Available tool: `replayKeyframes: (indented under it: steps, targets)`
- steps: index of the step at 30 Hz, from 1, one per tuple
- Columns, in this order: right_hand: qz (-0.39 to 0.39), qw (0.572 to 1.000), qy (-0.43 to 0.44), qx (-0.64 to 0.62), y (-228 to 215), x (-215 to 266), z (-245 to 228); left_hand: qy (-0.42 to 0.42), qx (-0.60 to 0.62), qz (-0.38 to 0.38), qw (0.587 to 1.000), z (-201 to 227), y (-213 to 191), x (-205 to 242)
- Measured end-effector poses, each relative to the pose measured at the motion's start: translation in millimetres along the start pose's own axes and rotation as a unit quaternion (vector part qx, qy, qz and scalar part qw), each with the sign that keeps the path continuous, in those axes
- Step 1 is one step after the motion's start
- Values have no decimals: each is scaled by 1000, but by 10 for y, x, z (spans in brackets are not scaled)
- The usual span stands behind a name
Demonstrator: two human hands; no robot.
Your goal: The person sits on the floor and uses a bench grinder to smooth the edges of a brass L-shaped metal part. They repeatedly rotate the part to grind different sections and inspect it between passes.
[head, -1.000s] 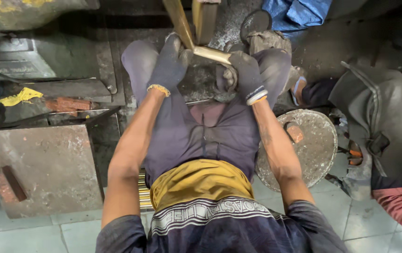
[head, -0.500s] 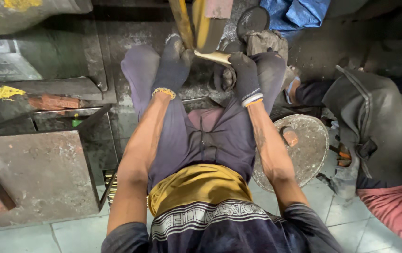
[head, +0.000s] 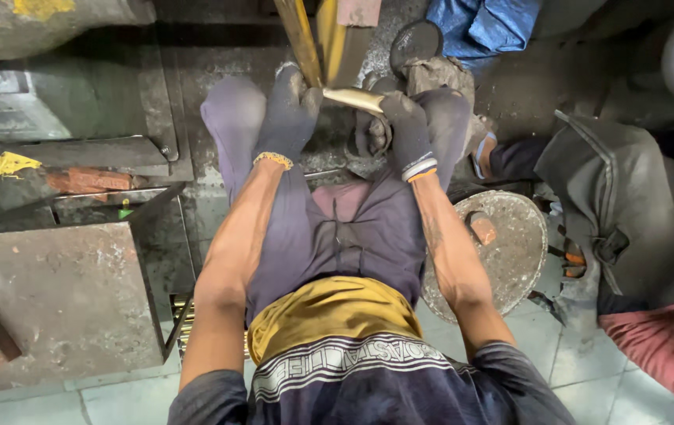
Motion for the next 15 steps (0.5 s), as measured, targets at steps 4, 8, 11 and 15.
replayKeyframes:
  steps: [4, 8, 11, 15]
  targets:
    - [-10, 1000, -2, 14, 99, 141, -89, 67, -4, 28, 997, 140, -95, 90]
    - [-16, 998, -32, 47, 220, 399, -245, 46, -87, 16, 995, -20, -61, 163]
    - [-46, 993, -90, 65, 334, 783, -405, 78, -292, -40, 952, -127, 121, 342]
    - [-111, 830, -411, 359, 698, 1585, -886, 216, -276, 108, 930, 102, -34, 818]
Point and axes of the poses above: each hand's wrist, its own x-axis away from the middle knuckle, its own y-axis out of the palm, z = x × y, the point moved 10 cm from there along -x, towards the middle knuckle, and after that the axes turned 14 degrees about -x, right-handed, at the moved point
